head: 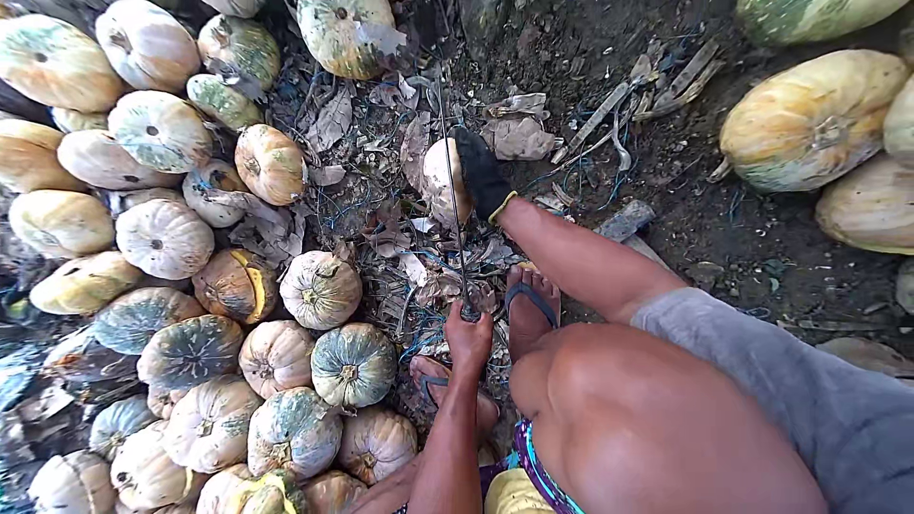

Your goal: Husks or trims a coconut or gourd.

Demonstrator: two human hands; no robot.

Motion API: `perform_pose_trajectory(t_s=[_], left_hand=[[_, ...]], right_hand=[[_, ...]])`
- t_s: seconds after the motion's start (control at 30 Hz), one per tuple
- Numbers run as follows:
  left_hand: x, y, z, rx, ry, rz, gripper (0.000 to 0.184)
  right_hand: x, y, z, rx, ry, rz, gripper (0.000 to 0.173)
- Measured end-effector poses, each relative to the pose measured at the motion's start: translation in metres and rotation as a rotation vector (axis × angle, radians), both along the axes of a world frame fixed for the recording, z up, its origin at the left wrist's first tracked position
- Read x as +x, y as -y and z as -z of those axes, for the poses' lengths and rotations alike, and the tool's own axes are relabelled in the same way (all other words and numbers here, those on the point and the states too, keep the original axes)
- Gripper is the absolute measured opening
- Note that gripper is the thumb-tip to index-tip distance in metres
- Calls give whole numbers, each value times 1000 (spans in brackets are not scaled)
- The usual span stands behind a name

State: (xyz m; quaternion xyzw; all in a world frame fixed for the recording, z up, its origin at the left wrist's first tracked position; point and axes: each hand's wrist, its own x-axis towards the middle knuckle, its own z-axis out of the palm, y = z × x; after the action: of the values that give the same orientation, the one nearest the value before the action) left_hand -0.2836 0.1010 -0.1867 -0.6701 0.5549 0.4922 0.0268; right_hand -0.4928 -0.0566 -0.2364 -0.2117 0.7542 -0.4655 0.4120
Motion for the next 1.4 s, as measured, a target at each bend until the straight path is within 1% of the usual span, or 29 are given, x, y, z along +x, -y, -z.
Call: perform_pose_trajectory(t_s=[0.1,0.17,0.23,0.3,0.37,0.4,0.47,0.5,0.53,0.63,0.7,0.73,0.77,0.8,0.83,0.87,0.9,0.97,1.0,1.03,1.07,1.1,1.13,1.17,1.23,1.27,1.3,1.37,1.4], left_hand=[[-13,20,-8,-148,-22,12,29],[-23,35,-18,-294,-88,4,26],[-28,44,-25,-369,-118,13,21],[-29,52,-13,-275,-54,64,22],[-24,54,11,-133,60,118,28],[-22,55,19,-119,84,120,29],[-24,59,23,-115,78,105,27],[-20,55,22,-105,75,98,27],[-20,56,23,-116,66,93,26],[-20,61,23,-158,58,119,24],[-18,57,24,-167,63,141,22],[-19,58,27,-170,65,150,22],[-19,57,29,-165,73,159,22],[-22,59,32,-159,82,169,22],[-23,59,31,-126,94,177,24],[-22,64,29,-113,91,173,26],[-25,72,28,-115,78,158,27],[-18,73,24,-83,89,152,29],[-19,79,30,-92,89,162,29],[-22,83,37,-86,87,165,30],[-26,84,40,-59,90,167,31],[-30,88,43,-49,87,170,33],[-36,95,45,-57,82,174,35],[-39,102,44,-67,84,183,37],[-39,104,40,-77,91,186,39],[-37,99,40,-85,102,180,38],[-39,98,39,-98,105,166,38],[-45,96,36,-138,89,137,38],[-49,98,36,-157,75,130,40]], right_hand=[[-3,1,1,46,69,86,60],[-3,-1,1,29,37,90,60],[0,-7,1,35,-2,85,60],[4,-7,0,62,-11,83,62],[9,-8,-1,83,21,48,63],[12,-8,1,81,20,33,63],[7,1,2,96,-37,8,61],[6,-2,-1,88,-89,1,58],[2,0,-8,28,-181,9,52],[-32,33,-50,-409,-531,68,46],[-48,68,-50,-639,-802,184,39],[-56,87,-44,-680,-911,187,33],[-56,94,-36,-630,-973,84,34],[-54,93,-35,-485,-975,-170,47],[-55,92,-42,-261,-967,-478,61],[-50,91,-47,-118,-929,-624,68],[-53,107,-57,-96,-926,-672,72],[-43,106,-68,-173,-893,-629,67],[-43,107,-65,-231,-906,-550,63],[-46,110,-46,-259,-928,-491,60],[-48,109,-21,-239,-940,-479,61],[-52,106,-16,-98,-922,-557,70],[-61,116,-25,11,-918,-622,74],[-66,122,-38,29,-896,-601,75],[-71,119,-55,-160,-829,-350,64],[-67,104,-54,-256,-741,-196,57],[-65,89,-53,-293,-641,-82,52],[-57,56,-43,-209,-421,29,51],[-50,42,-34,-149,-320,45,51]])
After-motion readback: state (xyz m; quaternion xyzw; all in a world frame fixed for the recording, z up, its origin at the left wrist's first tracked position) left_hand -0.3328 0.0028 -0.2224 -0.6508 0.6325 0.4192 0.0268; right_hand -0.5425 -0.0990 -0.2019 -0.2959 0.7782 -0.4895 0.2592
